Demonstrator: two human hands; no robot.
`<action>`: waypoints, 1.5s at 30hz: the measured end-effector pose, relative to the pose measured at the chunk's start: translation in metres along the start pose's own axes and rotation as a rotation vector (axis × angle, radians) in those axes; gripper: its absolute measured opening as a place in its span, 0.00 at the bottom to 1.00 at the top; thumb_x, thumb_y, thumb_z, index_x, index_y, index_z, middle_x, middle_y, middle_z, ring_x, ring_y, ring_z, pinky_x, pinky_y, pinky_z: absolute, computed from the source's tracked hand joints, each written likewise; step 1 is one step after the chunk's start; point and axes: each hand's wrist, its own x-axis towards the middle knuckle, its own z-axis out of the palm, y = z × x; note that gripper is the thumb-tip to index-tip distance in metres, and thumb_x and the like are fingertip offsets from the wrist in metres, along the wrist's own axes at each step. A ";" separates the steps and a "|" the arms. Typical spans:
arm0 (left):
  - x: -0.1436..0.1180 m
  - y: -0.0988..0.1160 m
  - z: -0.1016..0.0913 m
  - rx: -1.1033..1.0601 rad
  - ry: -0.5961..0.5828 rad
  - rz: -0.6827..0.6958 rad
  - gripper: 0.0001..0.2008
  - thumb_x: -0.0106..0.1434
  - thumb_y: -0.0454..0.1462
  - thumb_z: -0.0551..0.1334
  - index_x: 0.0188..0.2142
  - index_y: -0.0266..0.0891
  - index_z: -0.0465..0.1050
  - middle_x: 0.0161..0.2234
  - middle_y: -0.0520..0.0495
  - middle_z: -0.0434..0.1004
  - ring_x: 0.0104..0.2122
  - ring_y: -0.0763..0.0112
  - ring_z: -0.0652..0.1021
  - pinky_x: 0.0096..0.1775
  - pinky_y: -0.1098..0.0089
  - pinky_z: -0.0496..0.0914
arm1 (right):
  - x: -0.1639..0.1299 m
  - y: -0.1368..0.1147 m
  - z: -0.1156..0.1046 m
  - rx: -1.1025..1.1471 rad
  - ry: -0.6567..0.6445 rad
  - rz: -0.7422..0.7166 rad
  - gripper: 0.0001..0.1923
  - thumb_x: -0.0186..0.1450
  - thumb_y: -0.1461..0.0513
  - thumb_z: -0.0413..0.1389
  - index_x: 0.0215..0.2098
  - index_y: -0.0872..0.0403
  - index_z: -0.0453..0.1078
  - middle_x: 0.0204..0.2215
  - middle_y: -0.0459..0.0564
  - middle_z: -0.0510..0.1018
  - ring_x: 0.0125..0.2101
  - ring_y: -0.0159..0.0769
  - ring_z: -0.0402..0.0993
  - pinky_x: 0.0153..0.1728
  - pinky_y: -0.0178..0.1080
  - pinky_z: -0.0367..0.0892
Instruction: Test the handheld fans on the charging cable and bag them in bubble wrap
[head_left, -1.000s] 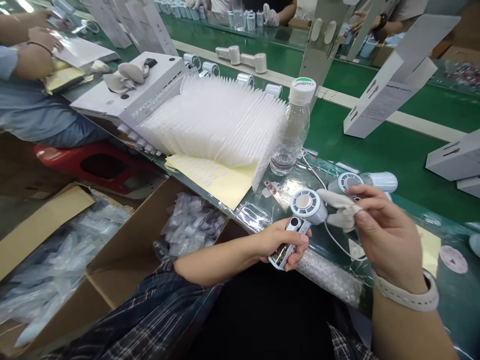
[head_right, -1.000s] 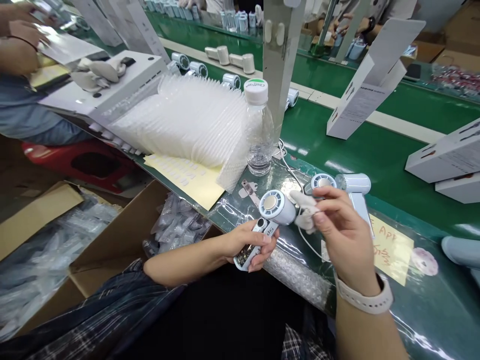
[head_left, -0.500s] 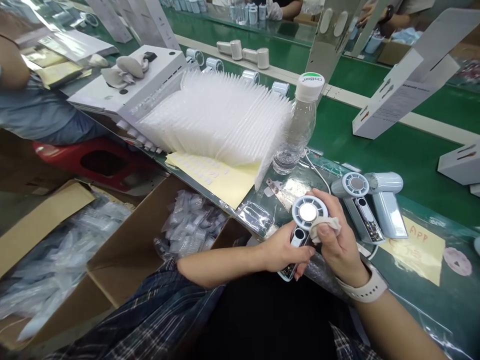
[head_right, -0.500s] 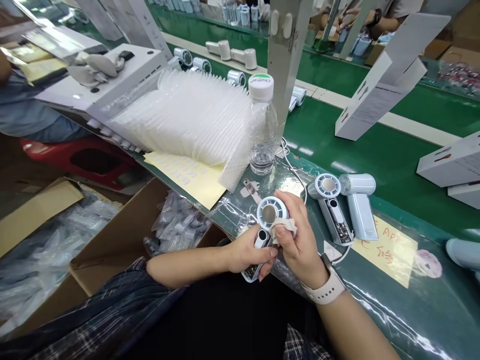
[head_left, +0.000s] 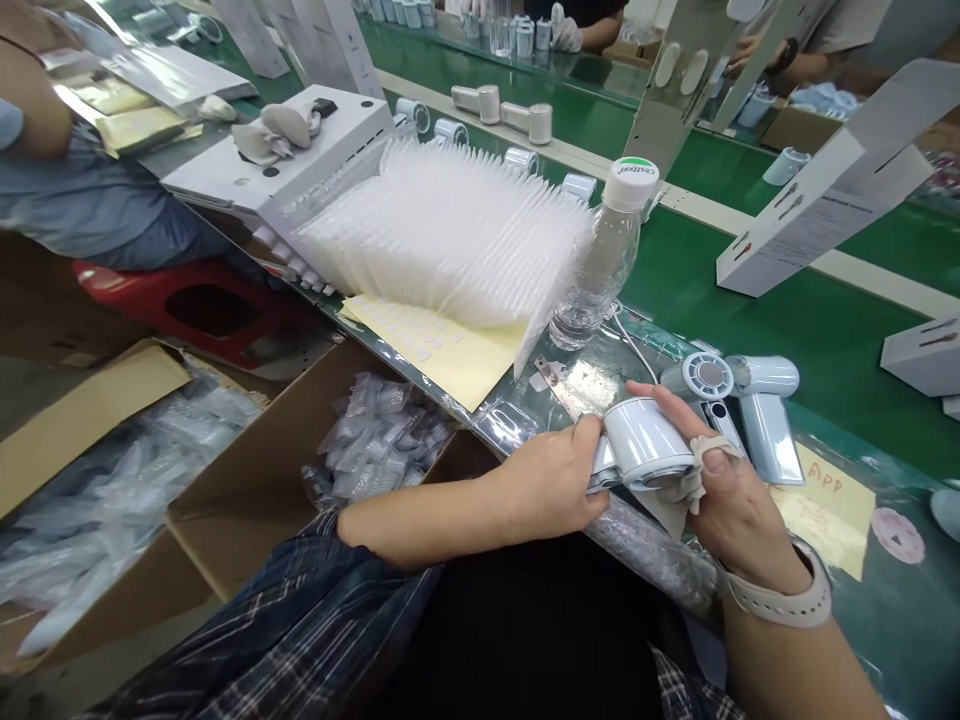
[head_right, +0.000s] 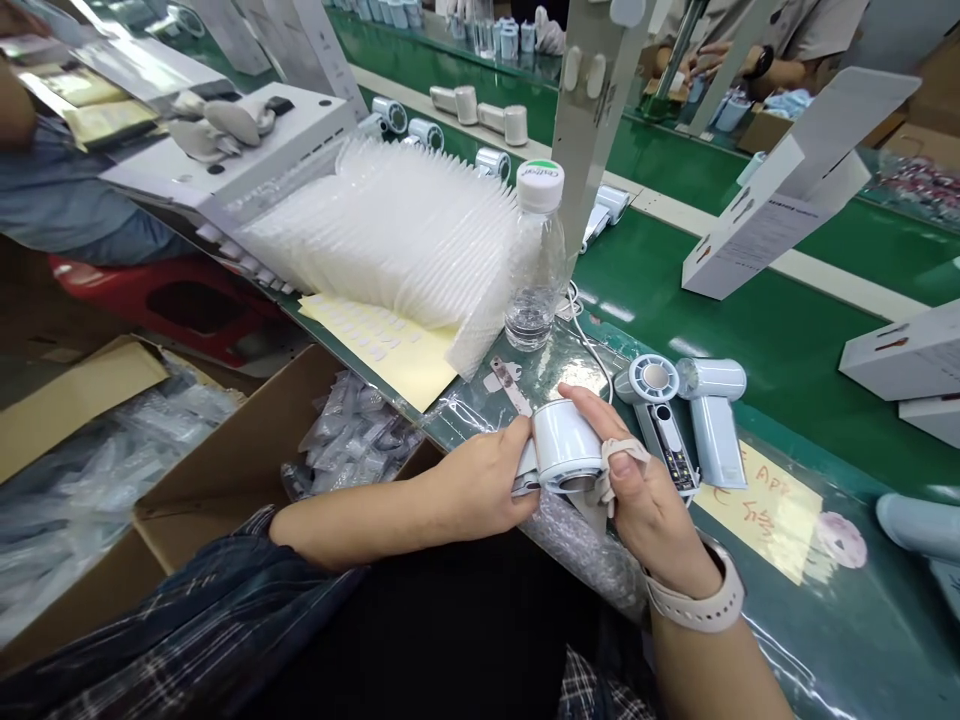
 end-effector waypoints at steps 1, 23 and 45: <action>0.000 -0.001 0.000 0.038 -0.007 0.015 0.22 0.64 0.41 0.61 0.54 0.36 0.61 0.47 0.30 0.79 0.45 0.39 0.83 0.46 0.47 0.77 | 0.001 0.000 -0.001 -0.020 -0.014 -0.012 0.31 0.78 0.42 0.46 0.72 0.42 0.67 0.72 0.50 0.68 0.70 0.53 0.64 0.68 0.56 0.66; 0.014 -0.014 -0.016 -0.087 -0.070 -0.044 0.26 0.61 0.46 0.65 0.55 0.38 0.64 0.43 0.39 0.83 0.40 0.50 0.83 0.36 0.64 0.69 | 0.020 0.012 0.034 -0.569 0.276 -0.384 0.22 0.79 0.53 0.51 0.69 0.44 0.72 0.61 0.55 0.78 0.62 0.49 0.74 0.62 0.53 0.71; 0.015 -0.058 -0.010 -0.770 -0.010 0.076 0.36 0.59 0.55 0.72 0.58 0.37 0.66 0.36 0.47 0.77 0.31 0.62 0.79 0.36 0.64 0.75 | 0.108 -0.013 -0.025 -0.343 0.446 0.016 0.42 0.63 0.43 0.67 0.69 0.51 0.66 0.69 0.63 0.69 0.72 0.64 0.59 0.72 0.66 0.53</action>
